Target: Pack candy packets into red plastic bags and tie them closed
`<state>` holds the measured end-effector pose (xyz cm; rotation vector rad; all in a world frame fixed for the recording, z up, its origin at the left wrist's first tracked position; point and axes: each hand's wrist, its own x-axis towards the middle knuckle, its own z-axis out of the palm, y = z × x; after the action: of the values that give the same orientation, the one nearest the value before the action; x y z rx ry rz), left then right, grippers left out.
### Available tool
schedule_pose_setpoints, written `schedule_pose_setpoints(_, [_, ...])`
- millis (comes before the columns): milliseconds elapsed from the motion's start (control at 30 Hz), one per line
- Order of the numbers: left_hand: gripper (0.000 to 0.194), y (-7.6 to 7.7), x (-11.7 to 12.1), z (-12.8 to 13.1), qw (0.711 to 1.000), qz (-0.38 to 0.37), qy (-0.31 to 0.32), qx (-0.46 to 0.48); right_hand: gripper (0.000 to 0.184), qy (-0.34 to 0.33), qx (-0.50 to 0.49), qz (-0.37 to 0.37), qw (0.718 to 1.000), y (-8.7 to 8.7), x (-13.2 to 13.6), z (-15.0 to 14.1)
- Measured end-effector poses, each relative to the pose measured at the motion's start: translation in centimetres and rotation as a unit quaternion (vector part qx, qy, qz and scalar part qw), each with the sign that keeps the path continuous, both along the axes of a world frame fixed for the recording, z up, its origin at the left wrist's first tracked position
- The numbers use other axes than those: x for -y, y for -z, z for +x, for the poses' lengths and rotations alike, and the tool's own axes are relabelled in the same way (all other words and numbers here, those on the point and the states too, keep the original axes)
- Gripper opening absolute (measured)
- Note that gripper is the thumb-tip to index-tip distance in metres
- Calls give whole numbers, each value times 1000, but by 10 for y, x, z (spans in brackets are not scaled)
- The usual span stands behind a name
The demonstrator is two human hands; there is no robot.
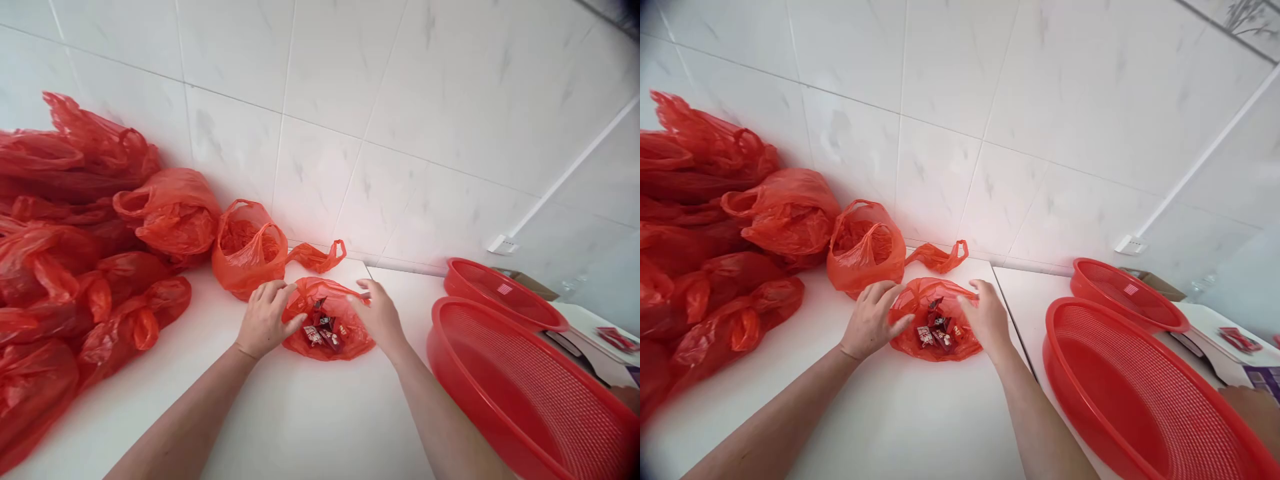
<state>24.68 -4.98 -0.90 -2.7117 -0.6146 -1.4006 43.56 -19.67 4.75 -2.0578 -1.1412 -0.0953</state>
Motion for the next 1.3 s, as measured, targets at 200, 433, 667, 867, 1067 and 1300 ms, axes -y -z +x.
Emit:
schedule_pose_setpoints(200, [63,7,0,5,997,-52,20,-55,63,143,-91,95,981,47,29,33])
schedule_pose_setpoints(433, [46,23,-9,9,990,-139,5,-31,51,18,-285,141,948,88,52,38])
schedule_pose_setpoints(667, [50,30,-10,8,922,-385,-36,27,36,-18,-416,169,894,85,47,38])
schedule_pose_setpoints(867, [39,34,-20,14,868,-463,11,180,39,15,-462,256,849,68,19,53])
schedule_pose_setpoints(1067, [38,35,-30,15,826,-488,69,272,33,-59,-464,330,820,5,-14,46])
schedule_pose_setpoints(1300, [36,29,-31,13,798,-505,86,317,23,-195,-405,423,787,-45,-21,32])
